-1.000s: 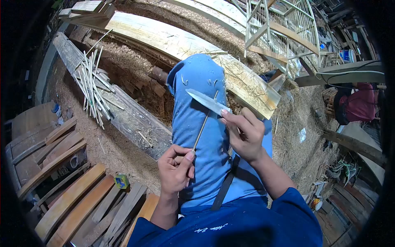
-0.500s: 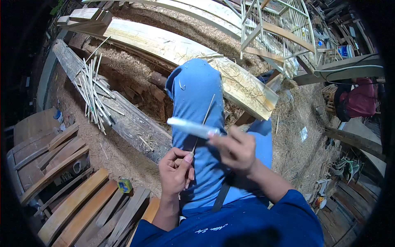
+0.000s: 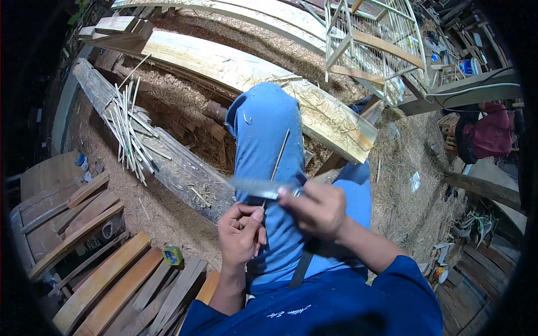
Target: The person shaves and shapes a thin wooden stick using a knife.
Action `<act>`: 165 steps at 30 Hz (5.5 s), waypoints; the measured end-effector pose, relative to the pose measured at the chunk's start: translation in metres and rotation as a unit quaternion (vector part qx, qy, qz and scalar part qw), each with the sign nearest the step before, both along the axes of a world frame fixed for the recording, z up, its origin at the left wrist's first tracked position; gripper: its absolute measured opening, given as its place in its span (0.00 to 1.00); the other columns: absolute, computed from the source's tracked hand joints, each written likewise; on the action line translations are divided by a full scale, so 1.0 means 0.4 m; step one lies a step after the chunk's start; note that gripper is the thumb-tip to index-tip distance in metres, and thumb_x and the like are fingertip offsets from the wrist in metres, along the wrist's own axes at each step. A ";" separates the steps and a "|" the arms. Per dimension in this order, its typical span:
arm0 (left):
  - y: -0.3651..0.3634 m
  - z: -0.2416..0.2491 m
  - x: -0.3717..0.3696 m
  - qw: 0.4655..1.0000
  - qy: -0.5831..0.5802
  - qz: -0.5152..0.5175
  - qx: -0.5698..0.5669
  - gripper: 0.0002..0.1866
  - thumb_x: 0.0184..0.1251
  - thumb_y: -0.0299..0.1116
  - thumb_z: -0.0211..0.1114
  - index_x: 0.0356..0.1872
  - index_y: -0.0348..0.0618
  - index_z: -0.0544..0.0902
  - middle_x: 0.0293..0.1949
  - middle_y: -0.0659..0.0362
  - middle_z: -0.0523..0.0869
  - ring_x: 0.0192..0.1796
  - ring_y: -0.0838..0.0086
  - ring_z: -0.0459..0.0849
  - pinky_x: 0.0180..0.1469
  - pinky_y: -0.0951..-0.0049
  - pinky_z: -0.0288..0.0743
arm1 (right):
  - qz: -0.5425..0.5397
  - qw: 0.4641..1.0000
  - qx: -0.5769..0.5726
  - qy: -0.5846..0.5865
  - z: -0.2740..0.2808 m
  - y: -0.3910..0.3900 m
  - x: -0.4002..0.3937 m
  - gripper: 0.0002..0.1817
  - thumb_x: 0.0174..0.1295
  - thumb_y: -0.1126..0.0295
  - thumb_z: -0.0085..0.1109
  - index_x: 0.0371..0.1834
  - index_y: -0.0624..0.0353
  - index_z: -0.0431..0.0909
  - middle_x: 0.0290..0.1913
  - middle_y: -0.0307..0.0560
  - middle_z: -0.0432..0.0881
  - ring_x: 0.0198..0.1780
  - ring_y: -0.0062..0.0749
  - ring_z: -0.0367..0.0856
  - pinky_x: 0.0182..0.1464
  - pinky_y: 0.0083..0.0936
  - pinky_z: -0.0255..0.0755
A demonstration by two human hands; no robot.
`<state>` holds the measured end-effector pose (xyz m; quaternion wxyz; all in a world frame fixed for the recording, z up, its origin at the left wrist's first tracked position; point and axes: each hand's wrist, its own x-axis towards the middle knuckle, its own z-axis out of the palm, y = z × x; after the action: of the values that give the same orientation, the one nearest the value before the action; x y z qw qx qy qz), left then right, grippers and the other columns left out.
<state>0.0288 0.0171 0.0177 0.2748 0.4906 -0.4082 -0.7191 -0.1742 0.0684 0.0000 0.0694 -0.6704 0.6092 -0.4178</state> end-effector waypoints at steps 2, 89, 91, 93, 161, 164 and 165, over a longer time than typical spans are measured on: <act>-0.009 0.016 -0.002 1.000 -0.010 -0.011 0.015 0.09 0.76 0.31 0.64 0.41 0.35 0.78 0.15 0.58 0.78 0.09 0.82 0.69 0.08 0.81 0.55 | -0.065 0.997 0.031 -0.022 -0.010 -0.022 -0.028 0.17 0.56 0.68 0.73 0.50 0.48 0.88 0.21 0.39 0.63 0.19 0.32 0.70 0.17 0.34 0.61; -0.110 -0.035 0.003 0.998 -0.040 -0.037 0.021 0.09 0.80 0.30 0.58 0.54 0.41 0.72 0.14 0.58 0.80 0.06 0.82 0.66 0.08 0.80 0.55 | -0.048 0.960 0.072 -0.267 -0.060 -0.058 0.112 0.07 0.57 0.76 0.75 0.38 0.62 0.88 0.24 0.45 0.76 0.23 0.29 0.72 0.25 0.27 0.63; -0.114 -0.045 0.006 0.999 -0.017 -0.028 0.014 0.09 0.79 0.29 0.58 0.54 0.40 0.72 0.15 0.59 0.80 0.07 0.82 0.66 0.08 0.80 0.55 | -0.046 0.962 0.072 -0.259 -0.064 -0.062 0.118 0.07 0.57 0.76 0.75 0.38 0.61 0.88 0.24 0.45 0.75 0.23 0.31 0.72 0.25 0.28 0.63; -0.112 -0.051 0.009 0.999 -0.026 -0.022 0.016 0.09 0.79 0.28 0.59 0.54 0.39 0.72 0.15 0.59 0.80 0.07 0.82 0.66 0.08 0.80 0.56 | -0.022 0.968 0.058 -0.242 -0.066 -0.065 0.124 0.07 0.56 0.77 0.75 0.37 0.61 0.87 0.23 0.45 0.74 0.22 0.33 0.72 0.24 0.29 0.63; 0.071 -0.063 0.171 0.999 0.020 -0.009 0.036 0.08 0.77 0.28 0.63 0.50 0.37 0.80 0.16 0.58 0.80 0.09 0.84 0.66 0.11 0.82 0.56 | -0.153 0.950 0.120 -0.246 -0.074 -0.068 0.077 0.08 0.62 0.69 0.72 0.41 0.58 0.87 0.32 0.49 0.80 0.32 0.42 0.82 0.35 0.35 0.74; 0.060 -0.059 0.143 0.999 0.022 0.014 0.040 0.08 0.77 0.31 0.63 0.50 0.39 0.79 0.15 0.57 0.79 0.08 0.85 0.65 0.10 0.82 0.52 | -0.142 0.943 0.134 -0.270 -0.062 -0.067 0.060 0.12 0.61 0.70 0.73 0.48 0.58 0.87 0.34 0.48 0.80 0.35 0.37 0.81 0.40 0.31 0.75; 0.053 -0.059 0.134 0.999 0.023 0.015 0.038 0.08 0.77 0.31 0.63 0.50 0.39 0.79 0.15 0.57 0.79 0.08 0.85 0.65 0.10 0.82 0.52 | -0.138 0.936 0.148 -0.289 -0.057 -0.068 0.049 0.14 0.61 0.71 0.73 0.50 0.57 0.87 0.35 0.46 0.80 0.36 0.35 0.81 0.41 0.31 0.75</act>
<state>0.0825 0.0383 -0.0059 0.2757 0.4902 -0.3665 -0.7411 -0.1545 0.0413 -0.0228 0.2825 -0.4120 0.7045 -0.5040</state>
